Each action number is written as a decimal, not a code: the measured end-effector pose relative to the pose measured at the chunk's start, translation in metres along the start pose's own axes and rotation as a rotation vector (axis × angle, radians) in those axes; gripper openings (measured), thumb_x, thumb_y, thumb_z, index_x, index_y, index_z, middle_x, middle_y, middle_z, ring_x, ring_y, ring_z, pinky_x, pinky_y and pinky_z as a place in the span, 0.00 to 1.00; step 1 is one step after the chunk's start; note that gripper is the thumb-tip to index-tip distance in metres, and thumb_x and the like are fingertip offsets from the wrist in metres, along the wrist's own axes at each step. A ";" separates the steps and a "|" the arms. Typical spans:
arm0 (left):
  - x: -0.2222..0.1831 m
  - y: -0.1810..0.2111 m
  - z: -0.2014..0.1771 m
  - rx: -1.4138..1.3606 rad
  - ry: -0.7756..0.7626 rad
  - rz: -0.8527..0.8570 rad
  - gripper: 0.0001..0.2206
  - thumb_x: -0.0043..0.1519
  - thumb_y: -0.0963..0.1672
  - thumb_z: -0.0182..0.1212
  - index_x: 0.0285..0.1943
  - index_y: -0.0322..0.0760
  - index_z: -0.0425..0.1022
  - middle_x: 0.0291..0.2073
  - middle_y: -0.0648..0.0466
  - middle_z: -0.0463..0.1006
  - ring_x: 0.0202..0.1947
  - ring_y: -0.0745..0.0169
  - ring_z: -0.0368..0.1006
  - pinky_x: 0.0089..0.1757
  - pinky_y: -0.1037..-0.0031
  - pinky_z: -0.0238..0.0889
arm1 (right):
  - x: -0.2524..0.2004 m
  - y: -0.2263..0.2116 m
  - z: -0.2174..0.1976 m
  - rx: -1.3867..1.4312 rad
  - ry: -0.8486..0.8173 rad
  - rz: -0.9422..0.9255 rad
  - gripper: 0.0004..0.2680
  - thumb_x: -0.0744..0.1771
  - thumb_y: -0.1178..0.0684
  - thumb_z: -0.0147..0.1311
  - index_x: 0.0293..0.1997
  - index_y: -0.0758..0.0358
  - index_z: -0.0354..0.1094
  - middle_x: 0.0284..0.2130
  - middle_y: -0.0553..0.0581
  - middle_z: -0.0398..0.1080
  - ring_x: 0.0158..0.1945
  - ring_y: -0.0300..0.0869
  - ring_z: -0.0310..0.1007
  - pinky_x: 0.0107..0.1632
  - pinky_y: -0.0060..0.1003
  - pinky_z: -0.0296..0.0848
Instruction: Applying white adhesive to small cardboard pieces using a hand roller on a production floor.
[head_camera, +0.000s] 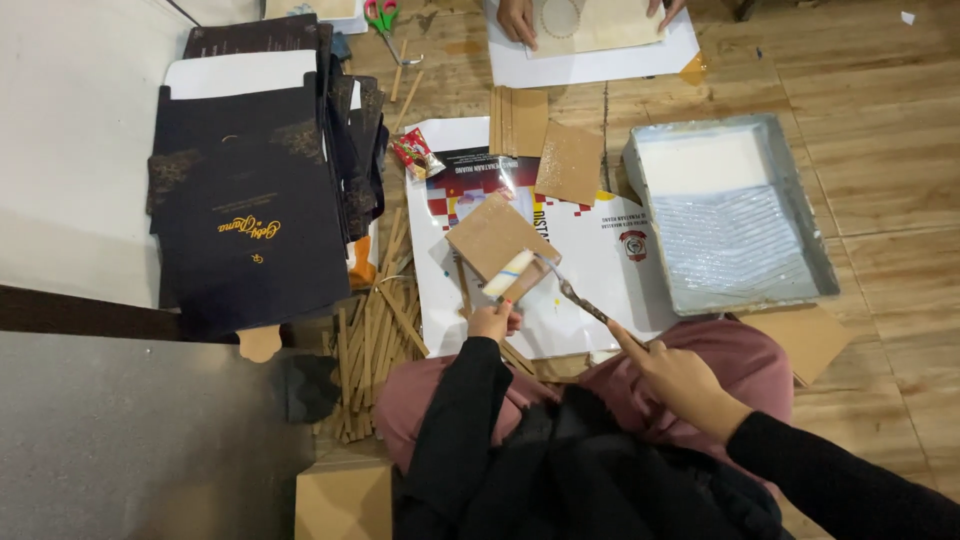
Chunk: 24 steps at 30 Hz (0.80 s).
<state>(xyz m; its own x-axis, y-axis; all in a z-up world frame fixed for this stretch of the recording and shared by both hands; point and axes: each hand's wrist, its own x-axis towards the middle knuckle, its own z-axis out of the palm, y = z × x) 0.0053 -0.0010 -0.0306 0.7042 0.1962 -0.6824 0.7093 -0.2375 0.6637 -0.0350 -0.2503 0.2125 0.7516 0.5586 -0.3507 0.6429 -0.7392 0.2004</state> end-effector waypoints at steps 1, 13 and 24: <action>-0.007 0.003 0.001 0.033 -0.002 -0.001 0.18 0.58 0.52 0.40 0.27 0.47 0.77 0.18 0.60 0.77 0.24 0.72 0.75 0.35 0.84 0.65 | -0.002 -0.002 -0.001 0.010 0.000 -0.001 0.31 0.59 0.61 0.43 0.67 0.47 0.29 0.23 0.56 0.68 0.26 0.46 0.75 0.29 0.39 0.74; -0.027 -0.027 -0.077 0.043 0.308 0.056 0.14 0.54 0.51 0.49 0.42 0.47 0.74 0.38 0.54 0.75 0.43 0.53 0.71 0.42 0.64 0.65 | 0.019 -0.007 0.006 0.122 0.109 -0.042 0.29 0.61 0.62 0.41 0.67 0.51 0.31 0.23 0.59 0.69 0.23 0.47 0.74 0.26 0.37 0.73; -0.053 0.014 -0.073 -0.946 0.578 0.055 0.16 0.61 0.50 0.46 0.54 0.43 0.63 0.49 0.50 0.68 0.50 0.48 0.66 0.48 0.54 0.55 | 0.004 -0.018 0.044 -0.038 0.186 0.010 0.29 0.60 0.61 0.43 0.67 0.49 0.33 0.21 0.54 0.66 0.21 0.43 0.73 0.24 0.34 0.72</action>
<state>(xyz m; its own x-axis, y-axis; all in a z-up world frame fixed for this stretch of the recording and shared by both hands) -0.0200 0.0546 0.0371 0.4692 0.6805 -0.5629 0.2412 0.5144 0.8229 -0.0499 -0.2508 0.1671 0.7698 0.6142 -0.1737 0.6380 -0.7322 0.2384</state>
